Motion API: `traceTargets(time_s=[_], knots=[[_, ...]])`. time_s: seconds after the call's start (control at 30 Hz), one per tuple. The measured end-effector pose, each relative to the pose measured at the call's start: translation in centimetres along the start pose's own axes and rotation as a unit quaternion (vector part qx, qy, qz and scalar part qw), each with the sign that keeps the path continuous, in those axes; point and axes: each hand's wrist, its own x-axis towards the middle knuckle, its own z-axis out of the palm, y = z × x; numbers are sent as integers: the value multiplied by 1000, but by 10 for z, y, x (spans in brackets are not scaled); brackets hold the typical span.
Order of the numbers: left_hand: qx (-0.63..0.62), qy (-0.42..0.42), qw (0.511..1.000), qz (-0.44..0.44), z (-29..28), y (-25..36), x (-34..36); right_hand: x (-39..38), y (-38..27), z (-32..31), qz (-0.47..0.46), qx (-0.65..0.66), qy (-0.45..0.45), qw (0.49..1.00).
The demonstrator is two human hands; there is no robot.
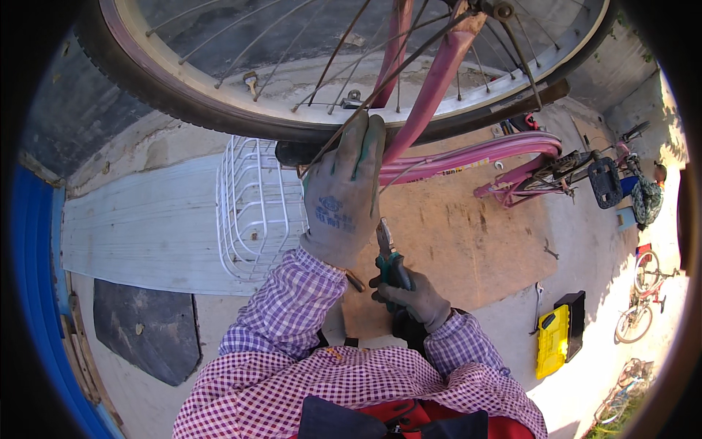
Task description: The person works on a pink bicycle that is upside down, using a wrench and pliers to adjust the rear wheel axle and brake cable. The person repositions the bicycle and continues tightening components near the rear hub and brake assembly.
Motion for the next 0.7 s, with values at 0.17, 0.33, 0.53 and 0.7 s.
traceTargets(time_s=[0.17,0.33,0.53,0.7], knots=[[-25,-24,999,-27,-1,1,-4,3,3,0,-2,-14,-3,1000],[-27,-16,999,-30,-2,1,-6,2,2,-1,0,-14,1,1000],[16,27,999,8,3,-4,-8,1,-1,2,-12,21,-6,1000],[8,34,999,10,6,-6,-10,1,0,4,-15,18,-9,1000]])
